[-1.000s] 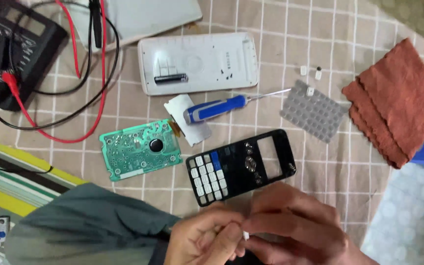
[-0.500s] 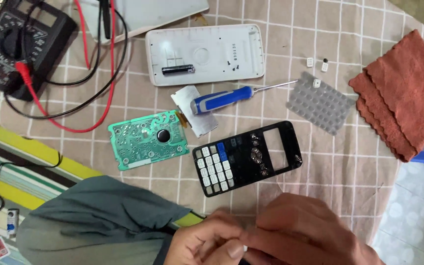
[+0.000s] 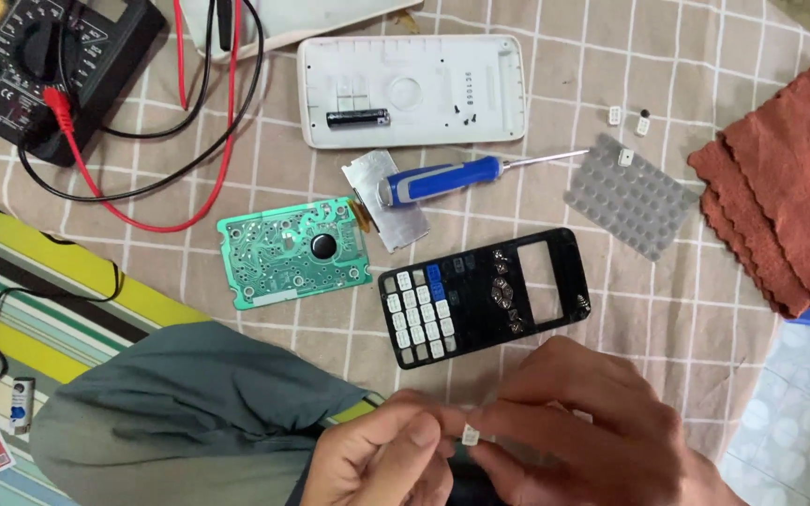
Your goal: Disassembling and reassembling a digital calculator to inspect or repair internal components like the LCD and PCB.
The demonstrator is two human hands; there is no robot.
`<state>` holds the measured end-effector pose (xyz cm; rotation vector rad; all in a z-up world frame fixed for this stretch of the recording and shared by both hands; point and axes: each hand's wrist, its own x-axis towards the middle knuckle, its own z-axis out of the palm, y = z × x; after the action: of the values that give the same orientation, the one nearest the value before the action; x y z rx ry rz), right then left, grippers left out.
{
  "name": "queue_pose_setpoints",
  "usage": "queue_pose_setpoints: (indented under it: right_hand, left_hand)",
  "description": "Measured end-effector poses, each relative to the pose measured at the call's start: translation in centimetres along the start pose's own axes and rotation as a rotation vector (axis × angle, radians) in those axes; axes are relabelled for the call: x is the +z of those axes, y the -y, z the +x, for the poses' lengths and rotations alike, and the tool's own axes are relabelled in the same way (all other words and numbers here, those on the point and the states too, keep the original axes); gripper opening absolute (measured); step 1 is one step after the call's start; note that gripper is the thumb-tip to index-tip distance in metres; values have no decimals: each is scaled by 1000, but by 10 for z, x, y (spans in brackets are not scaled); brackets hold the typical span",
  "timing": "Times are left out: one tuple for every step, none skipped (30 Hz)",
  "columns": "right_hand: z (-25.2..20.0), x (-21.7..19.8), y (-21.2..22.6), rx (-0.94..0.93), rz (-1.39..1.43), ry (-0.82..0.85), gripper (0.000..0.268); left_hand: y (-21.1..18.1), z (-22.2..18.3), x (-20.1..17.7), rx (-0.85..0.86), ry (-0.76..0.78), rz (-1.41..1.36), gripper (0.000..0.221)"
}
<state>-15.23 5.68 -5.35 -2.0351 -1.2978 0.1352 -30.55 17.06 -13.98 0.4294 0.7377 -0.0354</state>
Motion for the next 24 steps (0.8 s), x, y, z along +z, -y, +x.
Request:
queue_pose_setpoints:
  right_hand:
    - [1, 0, 1, 37, 39, -14, 8]
    - [1, 1, 2, 75, 78, -28, 11]
    - [-1, 2, 3, 75, 80, -25, 11]
    - [-4, 4, 4, 100, 101, -54, 13]
    - [-7, 5, 5, 125, 119, -85, 15]
    - [-10, 9, 1, 125, 120, -84, 15]
    - [-14, 13, -4, 61, 228, -135, 15]
    - [-18, 16, -8, -4, 336, -184, 15]
    - [-22, 16, -7, -6, 330, -183, 15]
    - [-27, 17, -6, 83, 523, -187, 15]
    - [-32, 17, -5, 173, 718, -189, 17]
    - [-35, 19, -2, 170, 714, -188, 17]
    - [-37, 21, 2, 204, 670, -236, 19]
    - [-40, 23, 5, 237, 625, -284, 21]
    - [-39, 21, 7, 235, 627, -283, 21]
    - [-38, 20, 8, 229, 573, -279, 23]
    - [-38, 18, 10, 227, 518, -275, 25]
    - [-41, 17, 6, 229, 518, -276, 25]
    - [-44, 17, 2, 219, 590, -223, 19]
    - [-46, 16, -2, 209, 661, -169, 15]
    - [-48, 18, -5, 205, 659, -170, 15]
    - [-51, 20, -7, 228, 863, -161, 15]
    - [-53, 22, -10, 252, 1069, -149, 16]
    - [-53, 25, -12, 248, 1068, -147, 16]
  left_hand:
    - [0, 1, -5, -11, 70, 33, 34]
    - [0, 3, -9, -22, 140, 65, 35]
    - [-2, 1, 0, -22, 138, 64, 35]
    - [-4, 0, 9, 67, 83, 124, 29]
    - [-5, -2, 18, 157, 29, 186, 25]
    - [-5, -4, 18, 157, 28, 185, 25]
    - [-5, -6, 18, 104, 33, 193, 25]
    - [-6, -8, 18, 52, 37, 201, 25]
    - [-6, -10, 23, 52, 42, 198, 25]
    - [-6, -13, 28, -86, -8, 87, 21]
    - [-7, -16, 33, -224, -57, -26, 18]
    - [-9, -16, 39, -222, -54, -28, 18]
    - [-13, -16, 43, -308, -51, -42, 17]
    - [-16, -17, 48, -394, -48, -56, 17]
    - [-14, -17, 47, -391, -49, -56, 17]
    - [-12, -18, 46, -377, -55, -17, 16]
    - [-9, -18, 45, -367, -60, 23, 16]
    - [-7, -20, 43, -369, -60, 23, 16]
    - [-5, -20, 42, -307, -13, 47, 16]
    - [-3, -20, 40, -245, 35, 70, 17]
    - [-1, -20, 38, -242, 38, 71, 17]
    - [1, -21, 36, -296, 5, 32, 19]
    - [3, -22, 34, -350, -30, -9, 23]
    - [-1, -23, 35, -346, -28, -10, 23]
